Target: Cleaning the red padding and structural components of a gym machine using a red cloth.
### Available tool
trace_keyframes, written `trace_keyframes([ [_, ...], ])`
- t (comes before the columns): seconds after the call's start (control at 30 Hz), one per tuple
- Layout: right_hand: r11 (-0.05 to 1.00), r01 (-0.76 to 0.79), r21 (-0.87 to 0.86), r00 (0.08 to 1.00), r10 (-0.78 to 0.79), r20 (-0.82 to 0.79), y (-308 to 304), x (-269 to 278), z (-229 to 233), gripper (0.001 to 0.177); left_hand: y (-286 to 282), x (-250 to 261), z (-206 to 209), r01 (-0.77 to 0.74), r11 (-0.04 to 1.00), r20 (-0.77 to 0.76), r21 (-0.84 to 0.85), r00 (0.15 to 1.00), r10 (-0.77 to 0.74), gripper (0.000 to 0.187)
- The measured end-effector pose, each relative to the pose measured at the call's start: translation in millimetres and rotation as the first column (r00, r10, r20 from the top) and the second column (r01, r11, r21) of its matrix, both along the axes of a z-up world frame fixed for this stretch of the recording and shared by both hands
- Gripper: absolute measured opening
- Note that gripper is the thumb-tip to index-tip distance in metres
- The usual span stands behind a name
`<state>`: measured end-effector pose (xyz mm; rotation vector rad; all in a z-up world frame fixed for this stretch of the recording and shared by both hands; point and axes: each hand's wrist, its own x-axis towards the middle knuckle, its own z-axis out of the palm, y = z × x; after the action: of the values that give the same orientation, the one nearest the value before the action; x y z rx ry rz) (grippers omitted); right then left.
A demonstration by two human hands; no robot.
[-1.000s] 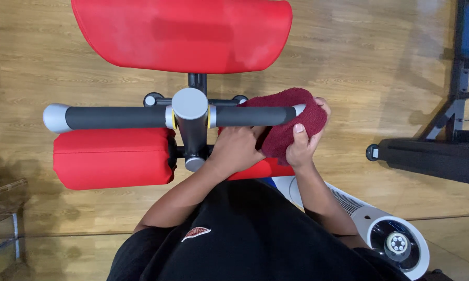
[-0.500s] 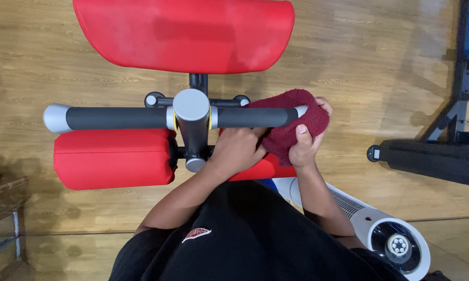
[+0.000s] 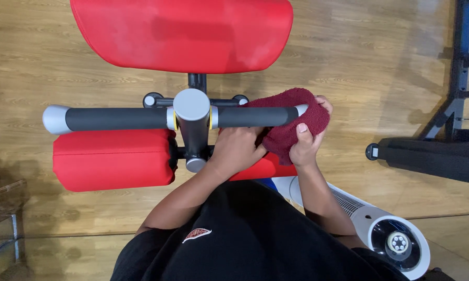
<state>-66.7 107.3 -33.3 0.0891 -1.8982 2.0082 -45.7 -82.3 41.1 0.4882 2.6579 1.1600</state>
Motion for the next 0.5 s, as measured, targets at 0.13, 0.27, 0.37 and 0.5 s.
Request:
trace_keyframes([
  [0.13, 1.0, 0.003, 0.011, 1.0, -0.003, 0.008, 0.7, 0.8, 0.5, 0.063, 1.0, 0.7, -4.0, -0.009, 1.0, 0.007, -0.015, 1.0, 0.009, 0.025],
  [0.27, 1.0, -0.005, 0.005, 1.0, 0.005, 0.018, 0.0, 0.6, 0.5, 0.064, 0.3, 0.5, -6.3, 0.006, 1.0, 0.001, -0.026, 1.0, -0.006, 0.026],
  [0.37, 1.0, -0.006, 0.02, 1.0, 0.006, 0.013, 2.8, 0.2, -1.3, 0.063, 1.3, 0.7, -1.2, -0.017, 1.0, -0.014, -0.012, 1.0, 0.017, 0.025],
  [0.5, 1.0, -0.008, 0.016, 1.0, 0.008, 0.014, 5.2, -0.9, -5.8, 0.063, 1.6, 3.0, -8.1, -0.024, 1.0, -0.021, 0.004, 0.999, 0.024, 0.024],
])
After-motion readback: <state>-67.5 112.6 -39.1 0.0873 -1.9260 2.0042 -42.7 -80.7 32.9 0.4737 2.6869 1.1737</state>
